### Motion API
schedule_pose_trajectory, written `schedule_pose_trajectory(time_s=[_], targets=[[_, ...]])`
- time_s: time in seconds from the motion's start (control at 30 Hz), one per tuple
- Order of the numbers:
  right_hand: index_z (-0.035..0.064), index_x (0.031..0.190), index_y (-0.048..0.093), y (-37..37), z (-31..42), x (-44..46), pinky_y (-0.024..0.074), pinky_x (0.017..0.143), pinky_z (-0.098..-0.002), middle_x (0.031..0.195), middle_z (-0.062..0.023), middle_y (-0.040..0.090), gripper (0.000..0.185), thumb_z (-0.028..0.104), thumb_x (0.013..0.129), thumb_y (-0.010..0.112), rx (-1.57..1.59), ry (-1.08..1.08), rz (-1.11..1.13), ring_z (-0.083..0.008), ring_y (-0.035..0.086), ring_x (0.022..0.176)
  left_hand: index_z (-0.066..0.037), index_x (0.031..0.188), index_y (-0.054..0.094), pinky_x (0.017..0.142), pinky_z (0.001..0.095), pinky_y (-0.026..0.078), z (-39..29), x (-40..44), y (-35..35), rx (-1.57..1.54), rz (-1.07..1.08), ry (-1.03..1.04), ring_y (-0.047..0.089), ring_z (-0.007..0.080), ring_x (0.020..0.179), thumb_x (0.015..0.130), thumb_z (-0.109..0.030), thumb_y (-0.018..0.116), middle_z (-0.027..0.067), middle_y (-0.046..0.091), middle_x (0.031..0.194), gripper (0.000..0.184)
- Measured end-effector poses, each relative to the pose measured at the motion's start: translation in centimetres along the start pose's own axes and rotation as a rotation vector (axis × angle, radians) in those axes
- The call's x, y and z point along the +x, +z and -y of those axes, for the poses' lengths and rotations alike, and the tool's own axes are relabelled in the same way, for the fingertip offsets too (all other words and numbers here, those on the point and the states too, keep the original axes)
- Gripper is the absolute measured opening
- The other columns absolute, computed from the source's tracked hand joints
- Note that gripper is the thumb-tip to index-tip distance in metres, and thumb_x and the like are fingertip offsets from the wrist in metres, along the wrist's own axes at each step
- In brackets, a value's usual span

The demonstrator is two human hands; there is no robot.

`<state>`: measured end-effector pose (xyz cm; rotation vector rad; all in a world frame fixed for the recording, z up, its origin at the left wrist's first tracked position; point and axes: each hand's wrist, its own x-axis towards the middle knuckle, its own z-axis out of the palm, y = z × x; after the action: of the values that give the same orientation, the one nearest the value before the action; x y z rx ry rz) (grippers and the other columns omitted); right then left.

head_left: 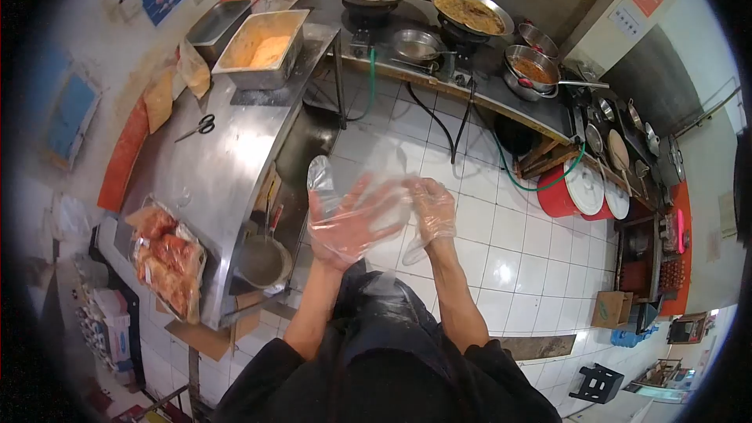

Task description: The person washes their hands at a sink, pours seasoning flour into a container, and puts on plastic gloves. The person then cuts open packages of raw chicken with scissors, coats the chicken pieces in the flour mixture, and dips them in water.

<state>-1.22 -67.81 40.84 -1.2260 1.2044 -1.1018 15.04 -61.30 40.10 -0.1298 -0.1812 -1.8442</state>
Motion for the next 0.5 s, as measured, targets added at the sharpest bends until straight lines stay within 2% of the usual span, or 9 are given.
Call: schedule_pose_trajectory(time_s=[0.07, 0.13, 0.2, 0.27, 0.3, 0.37, 0.4, 0.47, 0.5], targets=[[0.0018, 0.096, 0.07, 1.4, 1.4, 2.9, 0.044, 0.078, -0.0264, 0.096, -0.0036, 0.062, 0.028, 0.029, 0.095, 0.065, -0.032, 0.078, -0.056, -0.012, 0.055, 0.084, -0.01, 0.151, 0.031, 0.114, 0.0672, 0.009, -2.1, 1.6, -1.7, 0.041, -0.073, 0.046, 0.012, 0.0394, 0.148, 0.088, -0.075, 0.038, 0.0232, 0.014, 0.159, 0.091], [0.0024, 0.097, 0.07, 2.7, 0.1, 6.0, 0.0444, 0.078, -0.0272, 0.099, -0.0051, 0.063, 0.029, 0.031, 0.095, 0.065, -0.022, 0.085, -0.048, -0.0125, 0.055, 0.084, -0.011, 0.152, 0.029, 0.113, 0.0682, 0.009, -3.8, 3.5, -1.8, 0.105, -0.103, 0.082, 0.012, 0.038, 0.148, 0.088, -0.075, 0.039, 0.0218, 0.014, 0.159, 0.091], [0.003, 0.098, 0.07, 4.7, -1.3, 9.7, 0.0449, 0.078, -0.0279, 0.102, -0.0066, 0.064, 0.03, 0.032, 0.095, 0.065, -0.007, 0.081, -0.034, -0.0129, 0.056, 0.085, -0.009, 0.154, 0.021, 0.109, 0.0731, 0.014, -5.4, 5.6, -1.9, 0.032, -0.144, 0.215, 0.01, 0.0402, 0.147, 0.089, -0.078, 0.03, 0.0207, 0.011, 0.16, 0.095], [0.0042, 0.104, 0.069, 6.4, -2.6, 12.5, 0.0464, 0.079, -0.0303, 0.101, -0.0059, 0.065, 0.033, 0.035, 0.095, 0.063, -0.278, -0.075, -0.126, -0.0137, 0.057, 0.086, -0.011, 0.155, 0.016, 0.109, 0.0735, 0.014, -7.5, 7.6, -2.3, 0.064, -0.107, 0.229, 0.009, 0.04, 0.148, 0.087, -0.08, 0.031, 0.0204, 0.009, 0.16, 0.098], [0.0042, 0.104, 0.069, 7.1, -2.4, 13.7, 0.0464, 0.079, -0.0303, 0.101, -0.0059, 0.065, 0.033, 0.035, 0.095, 0.063, -0.277, -0.075, -0.115, -0.0137, 0.057, 0.086, -0.012, 0.155, 0.014, 0.108, 0.074, 0.014, -8.5, 8.3, -2.4, 0.067, -0.073, 0.213, 0.008, 0.04, 0.148, 0.087, -0.08, 0.031, 0.0203, 0.007, 0.16, 0.099], [0.006, 0.12, 0.062, 7.8, -1.9, 16.0, 0.0466, 0.087, -0.034, 0.113, -0.0098, 0.066, 0.048, 0.047, 0.095, 0.06, -0.07, 0.075, 0.04, -0.0206, 0.06, 0.1, -0.012, 0.156, 0.011, 0.108, 0.0744, 0.015, -10.2, 9.6, -2.8, 0.07, -0.045, 0.202, 0.007, 0.04, 0.148, 0.086, -0.08, 0.031, 0.0203, 0.006, 0.161, 0.1], [0.006, 0.12, 0.062, 7.9, -1.7, 17.2, 0.0466, 0.087, -0.034, 0.113, -0.0098, 0.066, 0.048, 0.047, 0.095, 0.06, -0.068, 0.078, 0.041, -0.0206, 0.06, 0.1, -0.012, 0.156, 0.009, 0.108, 0.0739, 0.016, -11.0, 10.0, -3.2, 0.104, -0.034, 0.125, 0.007, 0.04, 0.148, 0.086, -0.08, 0.031, 0.0206, 0.005, 0.161, 0.1], [0.004, 0.126, 0.058, 7.8, -1.2, 20.0, 0.0459, 0.091, -0.0342, 0.113, -0.0106, 0.066, 0.058, 0.052, 0.093, 0.059, -0.078, 0.334, 0.429, -0.0215, 0.06, 0.105, -0.013, 0.156, 0.007, 0.108, 0.0735, 0.017, -12.1, 11.2, -4.5, 0.139, -0.02, 0.051, 0.007, 0.04, 0.148, 0.086, -0.08, 0.03, 0.021, 0.005, 0.161, 0.1], [0.0028, 0.119, 0.062, 8.6, -1.2, 20.6, 0.0483, 0.083, -0.0321, 0.105, -0.0085, 0.068, 0.051, 0.045, 0.091, 0.066, -0.042, 0.269, 0.392, -0.0179, 0.061, 0.097, -0.012, 0.156, 0.007, 0.108, 0.0725, 0.018, -12.4, 11.7, -4.7, 0.167, -0.051, -0.013, 0.007, 0.0403, 0.148, 0.087, -0.08, 0.029, 0.0216, 0.005, 0.161, 0.099]])
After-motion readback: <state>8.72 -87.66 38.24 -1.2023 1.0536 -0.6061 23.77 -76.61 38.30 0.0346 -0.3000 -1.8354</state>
